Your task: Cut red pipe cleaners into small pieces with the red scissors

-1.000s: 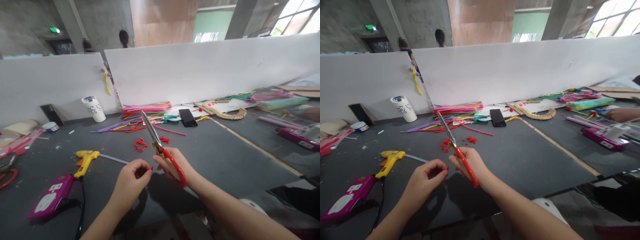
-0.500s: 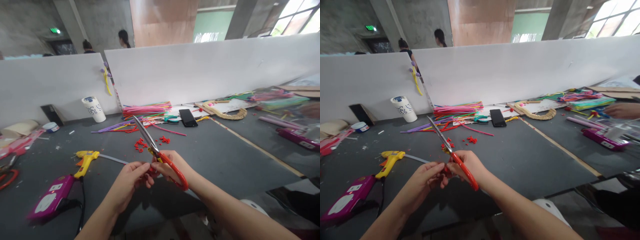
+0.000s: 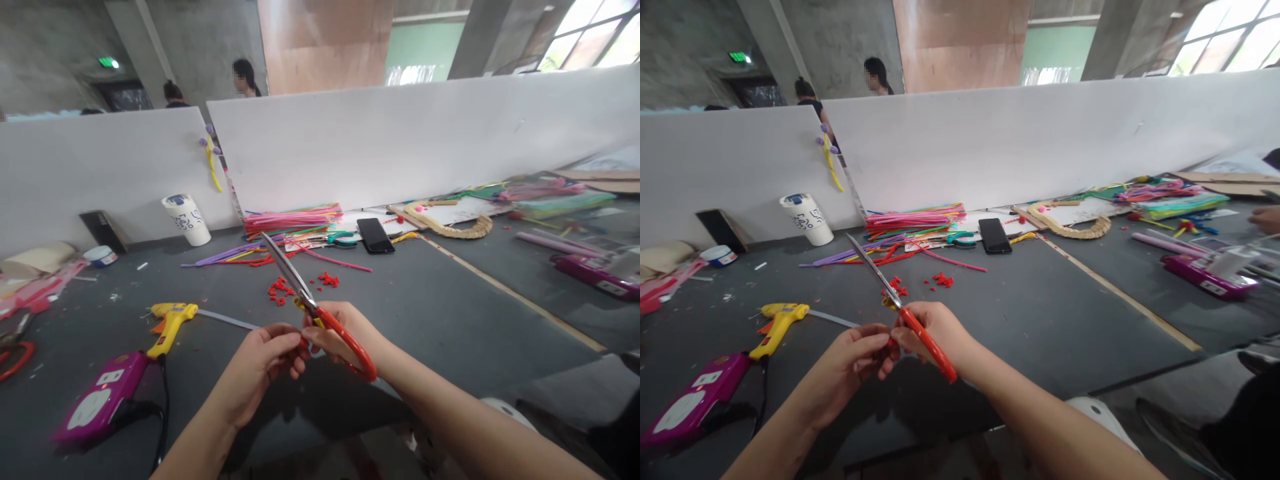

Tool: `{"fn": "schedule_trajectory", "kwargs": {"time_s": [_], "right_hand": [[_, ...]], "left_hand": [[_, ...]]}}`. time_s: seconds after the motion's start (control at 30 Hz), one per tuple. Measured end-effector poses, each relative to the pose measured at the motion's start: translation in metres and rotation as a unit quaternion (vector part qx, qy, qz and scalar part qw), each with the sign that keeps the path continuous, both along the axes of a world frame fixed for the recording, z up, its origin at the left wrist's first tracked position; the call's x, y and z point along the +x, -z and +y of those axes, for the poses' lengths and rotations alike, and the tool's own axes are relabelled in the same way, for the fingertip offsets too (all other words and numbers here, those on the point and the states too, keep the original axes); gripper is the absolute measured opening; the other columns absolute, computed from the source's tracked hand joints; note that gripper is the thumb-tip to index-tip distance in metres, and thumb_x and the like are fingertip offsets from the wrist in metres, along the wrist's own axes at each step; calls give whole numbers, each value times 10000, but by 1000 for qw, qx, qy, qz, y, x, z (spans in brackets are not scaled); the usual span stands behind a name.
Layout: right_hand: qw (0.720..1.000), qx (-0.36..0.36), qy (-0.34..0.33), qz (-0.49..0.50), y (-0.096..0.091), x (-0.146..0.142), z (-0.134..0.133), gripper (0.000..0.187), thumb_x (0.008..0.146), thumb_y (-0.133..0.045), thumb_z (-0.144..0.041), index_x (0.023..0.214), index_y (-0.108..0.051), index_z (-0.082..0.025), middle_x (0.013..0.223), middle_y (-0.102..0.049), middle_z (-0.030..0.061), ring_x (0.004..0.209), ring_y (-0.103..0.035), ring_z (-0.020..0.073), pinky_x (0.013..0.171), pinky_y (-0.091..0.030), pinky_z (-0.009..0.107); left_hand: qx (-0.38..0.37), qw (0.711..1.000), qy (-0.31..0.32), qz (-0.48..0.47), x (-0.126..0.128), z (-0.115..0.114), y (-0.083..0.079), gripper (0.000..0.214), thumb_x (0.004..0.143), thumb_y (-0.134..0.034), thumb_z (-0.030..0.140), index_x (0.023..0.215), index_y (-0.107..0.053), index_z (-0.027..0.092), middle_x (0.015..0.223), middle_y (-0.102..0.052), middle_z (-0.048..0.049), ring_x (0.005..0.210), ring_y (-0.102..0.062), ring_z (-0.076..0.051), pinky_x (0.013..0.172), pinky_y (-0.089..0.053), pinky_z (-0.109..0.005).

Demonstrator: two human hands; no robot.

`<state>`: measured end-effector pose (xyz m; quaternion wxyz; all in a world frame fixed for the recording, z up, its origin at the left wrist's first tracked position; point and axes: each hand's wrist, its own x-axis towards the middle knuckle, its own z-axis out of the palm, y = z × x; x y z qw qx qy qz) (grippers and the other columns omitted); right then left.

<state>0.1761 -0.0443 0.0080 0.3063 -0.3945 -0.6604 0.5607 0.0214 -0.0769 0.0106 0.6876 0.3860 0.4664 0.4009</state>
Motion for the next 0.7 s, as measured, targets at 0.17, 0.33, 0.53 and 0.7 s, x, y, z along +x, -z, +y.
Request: {"fn": "schedule_trajectory", "kwargs": {"time_s": [0.17, 0.33, 0.53, 0.7], "right_hand": [[1000, 11, -9, 4, 2, 1, 1, 60, 696, -516, -213, 688, -502, -155, 492, -463, -58, 365, -391, 40, 340, -319, 129], [1000, -3, 17, 1, 0, 1, 1, 97, 694, -531, -245, 685, -507, -151, 487, -472, -58, 345, -371, 33, 333, -311, 132], [998, -16, 57, 12, -5, -2, 1, 121, 681, -535, -270, 679, -520, -150, 437, -436, -66, 351, -383, 46, 333, -307, 138], [999, -18, 38, 19, -1, -3, 0, 75, 670, -528, -224, 673, -503, -154, 485, -470, -59, 342, -377, 39, 326, -297, 139]], "left_hand": [[-4, 1000, 1, 2, 0, 0, 2, 74, 649, -618, 178, 680, -595, 115, 588, -585, -21, 496, -506, -83, 476, -370, -186], [48, 998, -20, 33, 0, 0, 3, 94, 646, -628, 214, 663, -594, 129, 582, -580, -9, 500, -502, -91, 483, -371, -191], [196, 955, -85, 204, -2, 0, 1, 73, 646, -609, 233, 618, -606, 166, 515, -551, 24, 512, -494, -114, 525, -379, -205], [263, 915, -81, 295, 1, -4, 1, 73, 659, -582, 223, 611, -622, 185, 585, -592, 6, 574, -518, -135, 552, -390, -209]]}}
